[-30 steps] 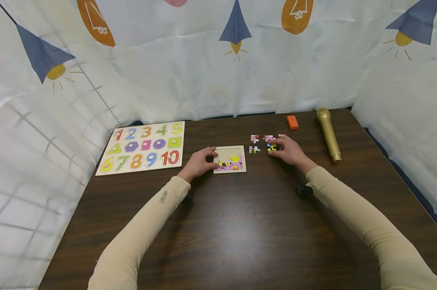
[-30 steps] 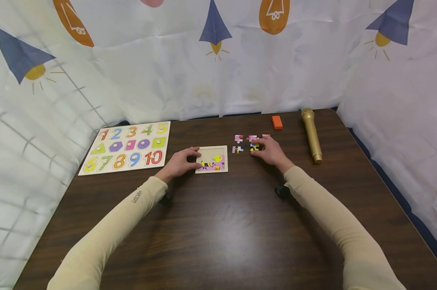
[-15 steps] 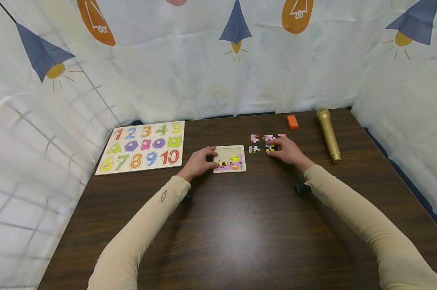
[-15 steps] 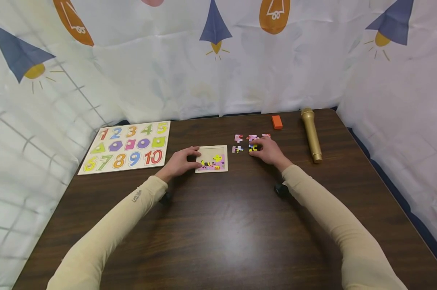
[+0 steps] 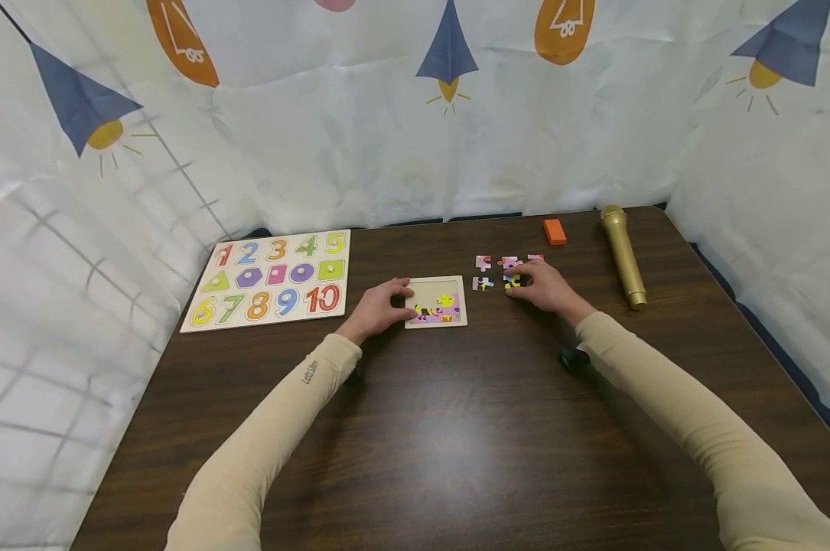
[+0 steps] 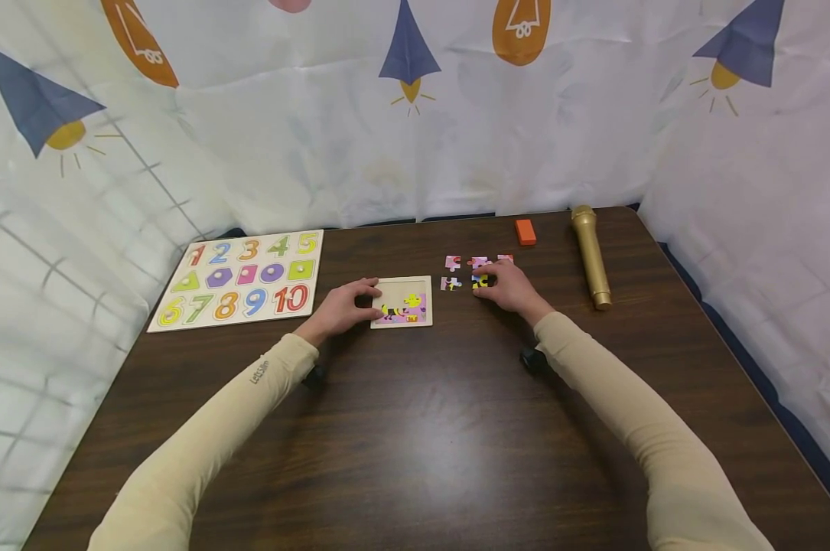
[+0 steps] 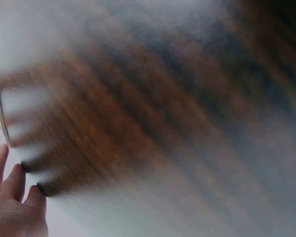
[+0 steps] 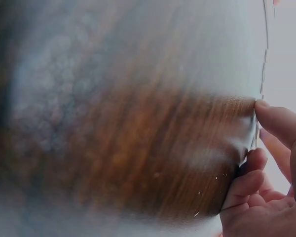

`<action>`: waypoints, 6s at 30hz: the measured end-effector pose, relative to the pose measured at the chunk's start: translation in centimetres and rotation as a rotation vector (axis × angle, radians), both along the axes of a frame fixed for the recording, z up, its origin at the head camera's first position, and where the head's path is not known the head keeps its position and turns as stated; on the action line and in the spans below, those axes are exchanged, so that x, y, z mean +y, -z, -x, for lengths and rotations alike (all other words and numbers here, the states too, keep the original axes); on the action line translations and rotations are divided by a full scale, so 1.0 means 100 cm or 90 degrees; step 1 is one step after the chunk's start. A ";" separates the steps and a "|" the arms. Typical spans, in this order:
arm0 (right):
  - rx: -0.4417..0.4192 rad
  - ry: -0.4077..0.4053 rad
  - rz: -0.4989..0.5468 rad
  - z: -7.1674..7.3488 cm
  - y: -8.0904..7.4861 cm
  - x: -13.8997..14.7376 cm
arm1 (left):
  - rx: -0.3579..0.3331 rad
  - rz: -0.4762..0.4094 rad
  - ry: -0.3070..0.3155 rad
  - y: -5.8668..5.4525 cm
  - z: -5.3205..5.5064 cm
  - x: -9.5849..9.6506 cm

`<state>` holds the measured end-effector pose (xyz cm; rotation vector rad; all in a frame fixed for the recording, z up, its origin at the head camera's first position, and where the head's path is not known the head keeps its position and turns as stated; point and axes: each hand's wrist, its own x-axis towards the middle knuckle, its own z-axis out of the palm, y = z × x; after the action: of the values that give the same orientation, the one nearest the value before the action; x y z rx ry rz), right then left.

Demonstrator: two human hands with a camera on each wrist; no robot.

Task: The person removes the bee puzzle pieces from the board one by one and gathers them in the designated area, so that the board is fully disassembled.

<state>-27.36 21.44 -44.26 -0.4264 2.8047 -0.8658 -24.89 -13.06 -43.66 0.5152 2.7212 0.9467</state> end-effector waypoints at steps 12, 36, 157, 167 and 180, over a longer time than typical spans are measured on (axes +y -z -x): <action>0.005 -0.006 0.009 -0.002 0.000 0.001 | -0.003 0.008 0.002 0.001 0.000 0.001; -0.002 -0.001 0.017 -0.001 -0.002 0.002 | 0.001 -0.005 -0.003 0.001 0.000 0.000; -0.019 -0.104 0.034 -0.011 -0.002 -0.108 | 0.078 0.024 0.030 0.003 -0.005 0.031; -0.014 -0.102 0.039 -0.011 -0.003 -0.106 | 0.066 0.029 -0.009 0.001 -0.009 0.042; -0.006 -0.095 0.055 -0.013 -0.002 -0.107 | 0.058 0.020 -0.021 0.003 -0.010 0.042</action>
<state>-26.08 10.74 -44.04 -0.6346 2.6926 -0.9557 -23.85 -8.89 -43.94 0.5199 2.8293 0.9074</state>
